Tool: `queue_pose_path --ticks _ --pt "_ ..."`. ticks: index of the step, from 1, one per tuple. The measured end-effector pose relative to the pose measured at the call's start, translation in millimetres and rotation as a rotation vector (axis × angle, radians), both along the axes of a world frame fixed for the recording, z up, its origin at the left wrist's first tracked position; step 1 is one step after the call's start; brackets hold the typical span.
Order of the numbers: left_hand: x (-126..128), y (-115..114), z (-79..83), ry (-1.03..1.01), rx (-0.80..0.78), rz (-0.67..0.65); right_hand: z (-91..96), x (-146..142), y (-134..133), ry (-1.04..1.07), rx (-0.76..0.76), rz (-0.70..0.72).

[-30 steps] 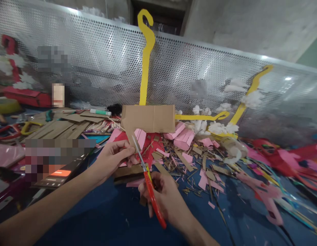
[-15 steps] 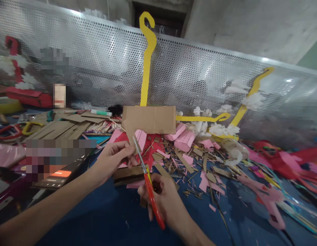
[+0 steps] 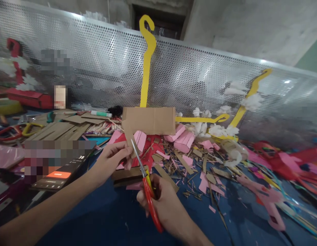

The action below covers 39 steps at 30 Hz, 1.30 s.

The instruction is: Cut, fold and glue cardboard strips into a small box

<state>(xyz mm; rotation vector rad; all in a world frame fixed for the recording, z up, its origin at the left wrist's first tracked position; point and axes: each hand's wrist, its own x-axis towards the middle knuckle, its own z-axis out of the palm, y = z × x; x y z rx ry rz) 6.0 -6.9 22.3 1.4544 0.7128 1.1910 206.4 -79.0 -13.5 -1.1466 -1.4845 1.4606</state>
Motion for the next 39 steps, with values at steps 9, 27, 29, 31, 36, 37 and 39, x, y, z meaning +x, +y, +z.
queue_pose_path --ticks 9,27,29,31,36,37,39 --pt "4.2 -4.3 -0.8 0.049 0.025 -0.054 22.8 0.5 -10.1 0.030 -0.040 0.097" --pt "2.5 -0.8 -2.2 0.008 -0.021 -0.015 6.1 0.2 -6.2 0.175 -0.076 0.171" --pt "2.5 0.7 -3.0 0.004 -0.026 -0.007 7.0 -0.6 -5.9 0.191 -0.091 0.172" --pt "2.1 2.7 -3.7 -0.007 -0.021 0.017 8.9 -1.2 -5.6 0.199 -0.106 0.164" --pt "-0.2 5.8 -2.3 -0.038 0.034 0.071 9.4 -0.8 -4.7 0.198 -0.085 0.136" --pt "-0.6 5.6 -1.3 -0.039 0.043 0.072 8.1 -0.3 -4.3 0.198 -0.080 0.138" --pt "-1.1 4.4 0.8 -0.041 0.054 0.069 5.0 0.4 -2.8 0.193 -0.077 0.137"
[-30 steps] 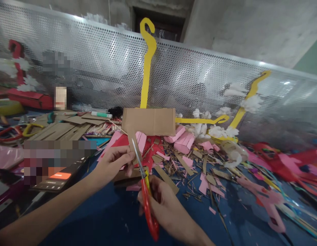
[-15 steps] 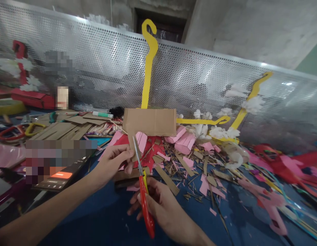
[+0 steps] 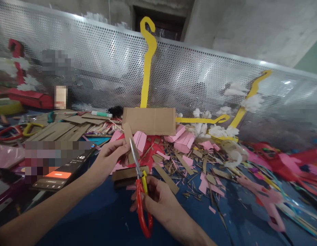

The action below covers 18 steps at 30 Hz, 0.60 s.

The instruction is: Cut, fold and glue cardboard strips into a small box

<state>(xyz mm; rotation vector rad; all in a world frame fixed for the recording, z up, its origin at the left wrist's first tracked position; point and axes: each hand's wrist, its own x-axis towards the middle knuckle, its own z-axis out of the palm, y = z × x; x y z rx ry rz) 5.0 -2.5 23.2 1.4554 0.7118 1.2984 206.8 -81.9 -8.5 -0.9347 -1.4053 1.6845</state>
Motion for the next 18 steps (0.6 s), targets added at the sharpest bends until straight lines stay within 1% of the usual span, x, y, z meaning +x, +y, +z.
queue_pose_path --ticks 5,8,12,15,18 --pt "-0.3 -3.0 4.2 0.006 -0.003 -0.013 -7.0 -1.1 4.3 -0.019 -0.033 -0.032" --pt "1.3 -5.4 2.9 0.029 0.004 -0.025 -7.5 -2.1 3.0 -0.018 -0.046 -0.050" --pt "6.8 -10.7 -2.0 0.078 -0.005 -0.055 -0.5 -1.6 -3.6 -0.041 -0.017 -0.063" --pt "9.0 -13.2 -2.8 0.102 -0.017 -0.061 6.5 -0.6 -7.0 -0.041 0.012 -0.033" --pt "8.5 -12.6 -0.9 0.122 -0.020 -0.048 9.0 0.4 -6.9 -0.016 0.011 0.015"
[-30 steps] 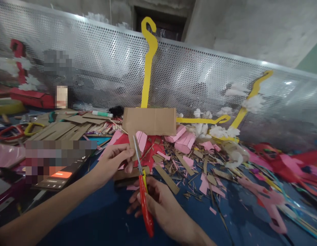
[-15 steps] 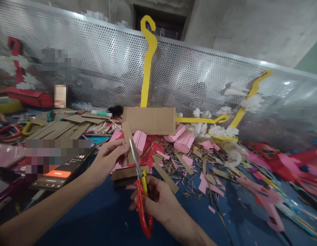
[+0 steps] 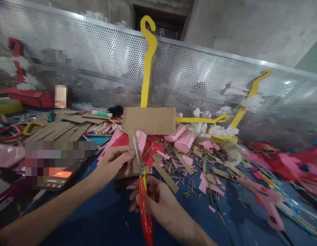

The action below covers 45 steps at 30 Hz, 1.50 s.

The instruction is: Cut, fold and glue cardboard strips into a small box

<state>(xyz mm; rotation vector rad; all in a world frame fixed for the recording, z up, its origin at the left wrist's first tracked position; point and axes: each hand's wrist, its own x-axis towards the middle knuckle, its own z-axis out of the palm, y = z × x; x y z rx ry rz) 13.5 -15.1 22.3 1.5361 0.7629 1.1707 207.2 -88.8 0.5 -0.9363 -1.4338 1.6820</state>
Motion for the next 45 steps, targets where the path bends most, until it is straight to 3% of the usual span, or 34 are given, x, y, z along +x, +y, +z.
queue_pose_path --ticks 20,30,34,40,45 --pt "0.5 2.4 0.3 -0.019 0.036 0.100 -1.8 -6.2 -2.9 0.021 -0.045 0.020" --pt "-1.7 1.2 1.8 -0.037 0.043 0.067 -10.0 -8.6 1.8 -0.036 0.004 -0.012" --pt "-1.8 -2.5 -2.3 -0.043 0.018 -0.029 -20.0 -4.8 4.4 -0.047 0.083 -0.032" --pt "-0.4 -4.9 -4.1 -0.080 -0.028 -0.078 -0.9 -2.2 -1.8 -0.032 0.026 0.005" --pt "-2.3 -3.7 0.1 0.000 0.031 -0.015 4.0 -2.9 -3.6 0.050 -0.047 0.049"
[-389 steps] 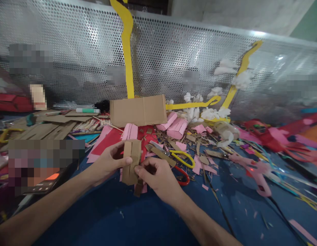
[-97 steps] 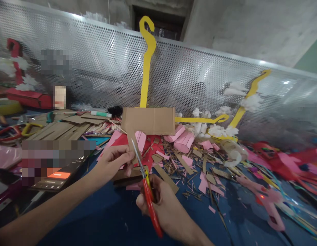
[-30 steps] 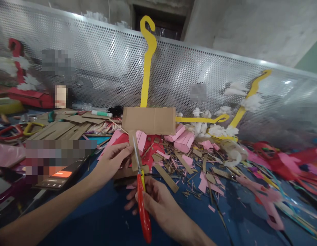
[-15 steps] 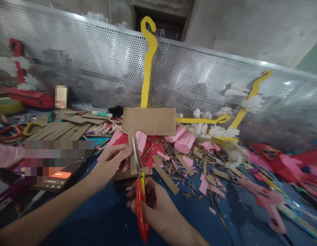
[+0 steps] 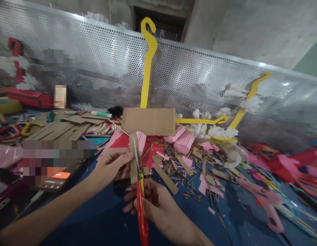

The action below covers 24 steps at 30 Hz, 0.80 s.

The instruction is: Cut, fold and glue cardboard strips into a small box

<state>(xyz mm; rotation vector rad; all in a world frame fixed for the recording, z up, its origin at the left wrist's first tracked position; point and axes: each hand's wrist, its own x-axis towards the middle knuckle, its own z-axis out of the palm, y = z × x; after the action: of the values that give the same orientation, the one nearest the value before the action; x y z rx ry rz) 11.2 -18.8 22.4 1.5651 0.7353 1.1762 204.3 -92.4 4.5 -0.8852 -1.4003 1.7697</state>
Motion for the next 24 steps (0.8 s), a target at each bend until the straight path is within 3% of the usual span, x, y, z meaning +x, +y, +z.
queue_pose_path --ticks 8,24 --pt "0.2 2.5 4.5 -0.063 0.009 0.122 -9.4 -3.4 -0.3 0.034 -0.026 0.004" --pt "0.6 1.6 3.2 -0.132 -0.017 0.193 -17.3 -14.2 0.0 0.009 -0.064 -0.128"
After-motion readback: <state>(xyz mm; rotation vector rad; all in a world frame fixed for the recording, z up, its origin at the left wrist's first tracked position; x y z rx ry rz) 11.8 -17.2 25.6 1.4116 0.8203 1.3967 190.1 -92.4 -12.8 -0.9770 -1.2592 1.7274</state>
